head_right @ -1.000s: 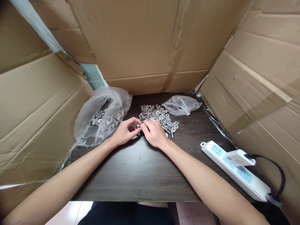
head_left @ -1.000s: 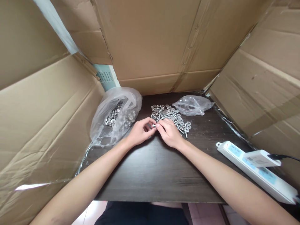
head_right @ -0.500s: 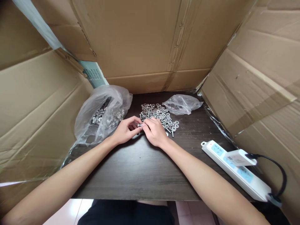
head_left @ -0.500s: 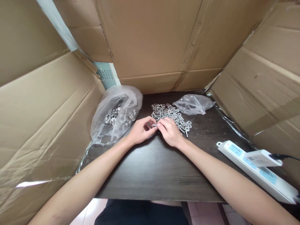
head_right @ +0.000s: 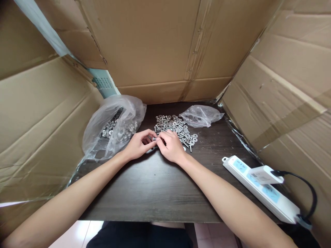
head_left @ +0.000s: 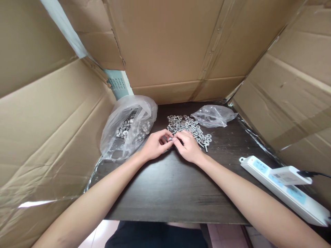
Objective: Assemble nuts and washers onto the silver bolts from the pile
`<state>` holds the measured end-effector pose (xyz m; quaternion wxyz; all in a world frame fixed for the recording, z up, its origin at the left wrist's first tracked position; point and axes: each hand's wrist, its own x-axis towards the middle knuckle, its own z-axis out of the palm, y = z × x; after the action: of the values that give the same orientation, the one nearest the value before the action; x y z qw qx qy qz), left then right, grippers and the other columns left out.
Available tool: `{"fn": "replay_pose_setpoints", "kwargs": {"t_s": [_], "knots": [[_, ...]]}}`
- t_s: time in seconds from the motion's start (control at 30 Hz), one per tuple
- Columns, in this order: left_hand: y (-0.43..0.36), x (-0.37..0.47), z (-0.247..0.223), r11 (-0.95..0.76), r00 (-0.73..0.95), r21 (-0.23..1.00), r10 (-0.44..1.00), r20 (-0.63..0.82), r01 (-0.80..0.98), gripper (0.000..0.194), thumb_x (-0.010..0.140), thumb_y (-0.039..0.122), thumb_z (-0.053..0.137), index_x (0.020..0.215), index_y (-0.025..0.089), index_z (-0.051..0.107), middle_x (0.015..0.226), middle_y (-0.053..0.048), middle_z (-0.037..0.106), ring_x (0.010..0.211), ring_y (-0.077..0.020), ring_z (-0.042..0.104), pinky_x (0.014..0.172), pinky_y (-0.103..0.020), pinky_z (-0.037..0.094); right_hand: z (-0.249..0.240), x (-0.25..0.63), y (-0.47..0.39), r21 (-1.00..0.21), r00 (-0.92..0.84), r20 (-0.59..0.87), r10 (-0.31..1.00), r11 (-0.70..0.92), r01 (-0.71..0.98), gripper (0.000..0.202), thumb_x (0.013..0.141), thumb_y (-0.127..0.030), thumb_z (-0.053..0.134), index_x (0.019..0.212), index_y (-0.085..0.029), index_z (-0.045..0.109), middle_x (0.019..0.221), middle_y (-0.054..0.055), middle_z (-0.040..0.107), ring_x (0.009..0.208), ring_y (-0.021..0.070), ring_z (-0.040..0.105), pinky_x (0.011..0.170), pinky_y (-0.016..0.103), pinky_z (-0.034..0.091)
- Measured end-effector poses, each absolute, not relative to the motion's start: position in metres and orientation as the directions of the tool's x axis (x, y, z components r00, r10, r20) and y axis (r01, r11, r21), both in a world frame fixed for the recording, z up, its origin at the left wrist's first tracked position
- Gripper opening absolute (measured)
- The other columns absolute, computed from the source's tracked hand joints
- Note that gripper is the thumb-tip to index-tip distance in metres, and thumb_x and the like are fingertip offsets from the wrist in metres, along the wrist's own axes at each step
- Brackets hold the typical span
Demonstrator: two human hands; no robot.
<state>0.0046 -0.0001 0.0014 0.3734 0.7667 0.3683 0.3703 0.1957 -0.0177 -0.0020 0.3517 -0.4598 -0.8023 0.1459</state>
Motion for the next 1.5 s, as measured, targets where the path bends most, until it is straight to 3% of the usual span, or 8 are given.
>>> {"fn": "replay_pose_setpoints", "kwargs": {"t_s": [0.37,0.63,0.97,1.5], "knots": [[0.0004,0.0052,-0.0022,-0.448,0.442,0.848,0.846,0.300,0.282,0.019,0.089,0.030,0.069,0.104,0.018,0.067,0.083,0.000,0.068,0.062,-0.0097,0.063,0.059,-0.020,0.050,-0.0023,0.1953,-0.0170,-0.544,-0.328,0.432,0.840,0.533,0.648,0.032,0.104,-0.029,0.042,0.074,-0.023,0.051,0.073,0.004,0.061,0.077,0.0224,0.053,0.077,0.038,0.039],[-0.0009,0.0053,0.0014,-0.465,0.444,0.836,0.840,0.312,0.292,0.021,0.091,0.035,0.069,0.103,0.018,0.068,0.082,-0.001,0.069,0.066,-0.0115,0.065,0.061,-0.021,0.052,-0.0013,0.1959,-0.0173,-0.568,-0.329,0.429,0.841,0.535,0.626,0.037,0.106,-0.032,0.036,0.071,-0.024,0.041,0.071,0.003,0.058,0.075,0.0220,0.051,0.075,0.038,0.037],[-0.0010,0.0052,0.0009,-0.468,0.440,0.834,0.840,0.317,0.292,0.019,0.091,0.033,0.069,0.100,0.017,0.066,0.086,-0.002,0.071,0.067,-0.0116,0.065,0.061,-0.022,0.052,-0.0001,0.1967,-0.0180,-0.575,-0.333,0.411,0.848,0.525,0.627,0.029,0.103,-0.026,0.039,0.076,-0.023,0.050,0.077,0.004,0.062,0.080,0.0230,0.055,0.078,0.039,0.038],[-0.0019,0.0050,0.0008,-0.481,0.443,0.823,0.835,0.326,0.301,0.021,0.094,0.036,0.066,0.099,0.016,0.065,0.077,0.000,0.068,0.062,-0.0104,0.063,0.059,-0.021,0.050,-0.0019,0.1961,-0.0172,-0.587,-0.333,0.437,0.836,0.545,0.599,0.031,0.104,-0.029,0.041,0.074,-0.023,0.049,0.074,0.004,0.061,0.076,0.0222,0.052,0.076,0.038,0.037]]}}
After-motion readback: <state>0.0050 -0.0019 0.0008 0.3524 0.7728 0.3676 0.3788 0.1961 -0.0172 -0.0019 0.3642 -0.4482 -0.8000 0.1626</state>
